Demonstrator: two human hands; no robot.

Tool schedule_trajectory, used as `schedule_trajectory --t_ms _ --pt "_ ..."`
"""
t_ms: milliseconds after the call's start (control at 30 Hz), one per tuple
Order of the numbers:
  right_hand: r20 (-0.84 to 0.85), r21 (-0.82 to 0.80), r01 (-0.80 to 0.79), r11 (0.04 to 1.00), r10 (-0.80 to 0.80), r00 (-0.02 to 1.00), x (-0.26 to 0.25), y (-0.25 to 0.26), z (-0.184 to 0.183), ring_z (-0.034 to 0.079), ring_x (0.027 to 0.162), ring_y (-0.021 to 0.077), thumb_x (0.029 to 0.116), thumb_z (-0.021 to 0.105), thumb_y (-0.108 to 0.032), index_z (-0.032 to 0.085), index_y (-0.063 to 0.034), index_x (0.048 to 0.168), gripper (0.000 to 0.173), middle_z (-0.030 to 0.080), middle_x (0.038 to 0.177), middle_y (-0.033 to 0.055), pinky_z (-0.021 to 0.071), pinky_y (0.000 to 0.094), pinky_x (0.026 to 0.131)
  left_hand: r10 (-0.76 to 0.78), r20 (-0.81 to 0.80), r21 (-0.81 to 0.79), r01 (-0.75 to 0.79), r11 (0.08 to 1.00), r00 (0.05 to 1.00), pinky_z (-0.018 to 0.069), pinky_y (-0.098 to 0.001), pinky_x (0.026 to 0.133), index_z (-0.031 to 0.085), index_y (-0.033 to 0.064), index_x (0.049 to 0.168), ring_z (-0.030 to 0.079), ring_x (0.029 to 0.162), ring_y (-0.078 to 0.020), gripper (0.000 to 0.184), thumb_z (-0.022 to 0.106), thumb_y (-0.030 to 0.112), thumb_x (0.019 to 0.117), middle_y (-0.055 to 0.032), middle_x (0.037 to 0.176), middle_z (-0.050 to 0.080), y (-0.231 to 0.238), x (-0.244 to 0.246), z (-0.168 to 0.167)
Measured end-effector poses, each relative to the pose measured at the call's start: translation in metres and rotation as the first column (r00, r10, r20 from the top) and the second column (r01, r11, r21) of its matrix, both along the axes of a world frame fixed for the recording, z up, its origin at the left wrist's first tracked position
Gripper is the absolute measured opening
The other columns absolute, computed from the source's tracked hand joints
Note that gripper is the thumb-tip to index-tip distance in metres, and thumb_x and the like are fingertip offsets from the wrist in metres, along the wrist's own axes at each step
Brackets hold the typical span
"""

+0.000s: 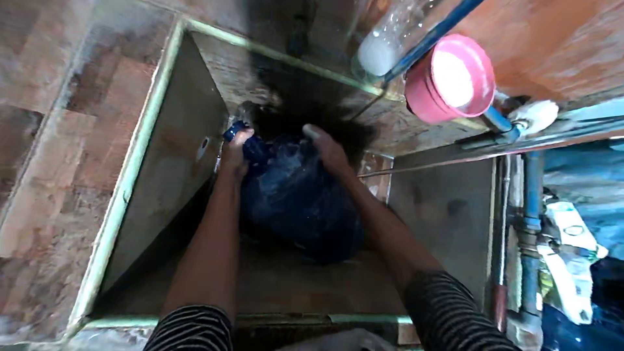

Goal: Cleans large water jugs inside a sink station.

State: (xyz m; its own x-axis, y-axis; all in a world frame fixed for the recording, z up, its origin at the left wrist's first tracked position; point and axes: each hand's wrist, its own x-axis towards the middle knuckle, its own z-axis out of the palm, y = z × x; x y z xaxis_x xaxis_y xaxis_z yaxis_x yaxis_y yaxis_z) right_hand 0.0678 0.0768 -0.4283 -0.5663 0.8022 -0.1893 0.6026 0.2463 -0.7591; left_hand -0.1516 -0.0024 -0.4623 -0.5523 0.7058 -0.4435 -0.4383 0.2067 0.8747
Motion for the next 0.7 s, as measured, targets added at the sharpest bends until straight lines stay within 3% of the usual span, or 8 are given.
schedule_trajectory --t_ms 67,200,300,367,433,500,600,700 --pt "0.211 -0.157 0.102 0.982 -0.068 0.975 0.039 -0.003 -0.028 0.049 0.14 0.0394 0.1133 0.033 -0.023 0.044 -0.0001 0.153 0.047 0.051 0.15 0.0258 0.0377 0.0571 0.116 -0.004 0.008 -0.083 0.004 0.997 1.0 0.0553 -0.0305 0.082 0.054 0.008 0.132 0.063 0.093 -0.0092 0.035 0.055 0.027 0.1031 -0.0038 0.109 0.064 -0.001 -0.005 0.005" --pt "0.201 0.244 -0.108 0.964 0.059 0.978 0.14 -0.139 -0.053 0.043 0.143 0.0483 0.1015 0.052 -0.015 0.057 0.0034 0.143 0.046 0.047 0.152 0.0302 0.0357 0.058 0.119 0.232 -0.119 -0.433 -0.261 0.863 0.965 0.0475 -0.0488 0.103 0.039 -0.0012 0.15 0.056 0.123 -0.0313 0.071 0.068 0.036 0.0967 -0.0245 0.141 0.053 -0.01 -0.039 -0.036" --pt "0.197 0.191 -0.169 0.967 0.131 0.972 0.144 -0.15 -0.038 0.038 0.146 0.0506 0.102 0.053 -0.02 0.056 -0.0035 0.146 0.047 0.045 0.156 0.0273 0.0296 0.0709 0.116 0.168 -0.102 -0.406 -0.195 0.893 0.981 0.0516 -0.0402 0.091 0.049 0.0031 0.142 0.06 0.105 -0.0196 0.055 0.061 0.036 0.1006 -0.0155 0.126 0.059 -0.014 -0.027 -0.038" --pt "0.355 -0.103 0.062 0.993 -0.021 0.935 0.133 -0.081 -0.044 0.044 0.145 0.0392 0.1085 0.043 -0.026 0.05 0.0005 0.149 0.049 0.049 0.153 0.0241 0.0323 0.0571 0.121 0.143 -0.015 -0.255 -0.142 0.956 0.99 0.0542 -0.0331 0.076 0.055 0.0062 0.131 0.061 0.087 -0.0113 0.041 0.061 0.03 0.0988 -0.0066 0.107 0.063 -0.006 -0.014 -0.042" --pt "0.506 -0.291 0.297 0.91 -0.117 0.854 0.138 -0.03 -0.063 0.049 0.139 0.0404 0.1133 0.035 -0.03 0.048 0.003 0.149 0.05 0.052 0.148 0.0276 0.0353 0.0546 0.118 0.076 0.123 -0.118 -0.061 0.991 0.989 0.0556 -0.0339 0.079 0.053 0.0073 0.132 0.063 0.09 -0.0123 0.037 0.058 0.025 0.0999 -0.0056 0.107 0.063 -0.007 -0.002 -0.043" --pt "0.483 -0.196 0.244 0.95 -0.123 0.867 0.149 -0.047 -0.06 0.047 0.143 0.0388 0.1126 0.036 -0.025 0.046 0.0022 0.151 0.048 0.048 0.153 0.026 0.0345 0.0513 0.12 -0.004 0.172 -0.082 0.018 0.996 0.985 0.0576 -0.0304 0.076 0.055 0.0116 0.124 0.065 0.087 -0.0091 0.026 0.051 0.027 0.1032 -0.0006 0.101 0.066 -0.007 -0.011 -0.042" --pt "0.238 0.085 -0.041 0.996 0.02 0.971 0.178 -0.14 -0.035 0.038 0.145 0.0509 0.1 0.054 -0.013 0.054 0.0018 0.146 0.048 0.039 0.157 0.0326 0.0339 0.0621 0.118 0.096 0.075 -0.314 -0.067 0.947 0.993 0.0523 -0.0354 0.092 0.047 0.0089 0.144 0.06 0.106 -0.0127 0.052 0.054 0.042 0.1044 -0.0083 0.127 0.06 -0.015 -0.032 -0.057" --pt "0.201 -0.113 0.026 0.993 -0.003 0.98 0.175 -0.121 -0.031 0.035 0.15 0.0408 0.1025 0.055 -0.019 0.047 0.0025 0.151 0.054 0.034 0.161 0.0289 0.033 0.0503 0.123 0.186 -0.035 -0.39 -0.185 0.902 0.982 0.0538 -0.0353 0.088 0.048 0.005 0.143 0.061 0.101 -0.0145 0.055 0.064 0.034 0.0993 -0.0114 0.123 0.061 -0.015 -0.034 -0.071"
